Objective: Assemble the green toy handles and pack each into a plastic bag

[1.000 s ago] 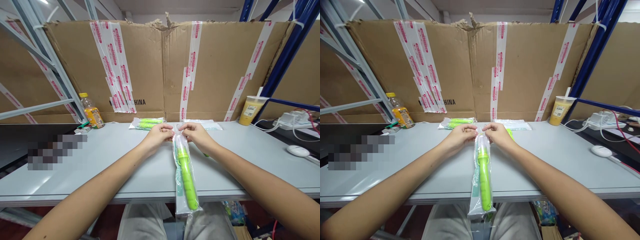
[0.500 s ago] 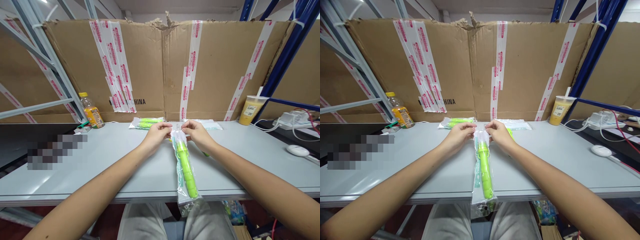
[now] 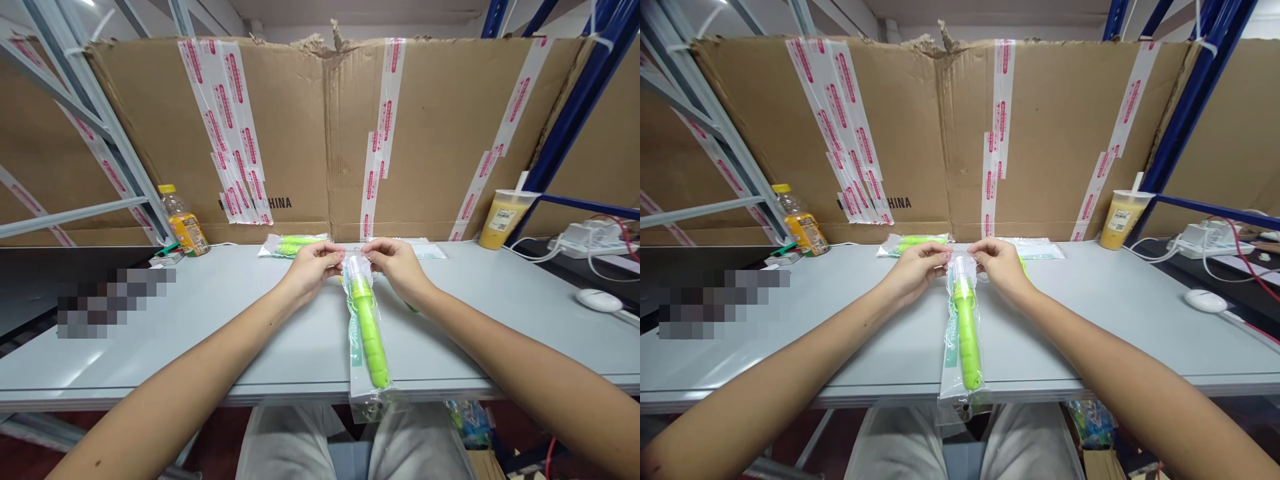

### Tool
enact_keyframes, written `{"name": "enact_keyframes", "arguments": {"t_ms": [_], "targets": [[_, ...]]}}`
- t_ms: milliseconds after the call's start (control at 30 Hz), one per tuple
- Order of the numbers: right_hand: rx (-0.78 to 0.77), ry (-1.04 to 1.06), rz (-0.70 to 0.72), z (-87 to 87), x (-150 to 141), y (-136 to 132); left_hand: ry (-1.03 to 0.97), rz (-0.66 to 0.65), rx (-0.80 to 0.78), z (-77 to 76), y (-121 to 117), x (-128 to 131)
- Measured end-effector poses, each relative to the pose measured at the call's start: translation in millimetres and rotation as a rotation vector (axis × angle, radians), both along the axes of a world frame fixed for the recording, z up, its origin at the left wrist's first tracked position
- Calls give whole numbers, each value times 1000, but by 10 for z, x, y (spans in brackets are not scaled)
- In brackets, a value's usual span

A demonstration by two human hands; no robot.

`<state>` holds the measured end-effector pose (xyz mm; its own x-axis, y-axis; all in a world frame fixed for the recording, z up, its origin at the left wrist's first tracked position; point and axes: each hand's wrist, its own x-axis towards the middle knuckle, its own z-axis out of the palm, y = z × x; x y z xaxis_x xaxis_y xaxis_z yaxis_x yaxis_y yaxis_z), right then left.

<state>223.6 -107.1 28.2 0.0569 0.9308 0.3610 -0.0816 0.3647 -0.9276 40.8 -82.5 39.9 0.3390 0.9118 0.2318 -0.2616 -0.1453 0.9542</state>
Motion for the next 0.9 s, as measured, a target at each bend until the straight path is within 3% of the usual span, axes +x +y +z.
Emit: {"name": "enact_keyframes", "arguments": {"t_ms": [200,367,500,667,900], "targets": [[88,-28,-37,-21,24,2,77,64,130,17,-1,8],[224,-63,3,-11,43,-17,133,67,259,31,4,-9],[248,-85,18,9,56,-36,162,48,314,37,-6,-19],[180,-68,97,44,79,-64,177,48,340,25,-19,-52],[-109,138,274,74,23,-101,152,63,329,27,-3,-85]]}}
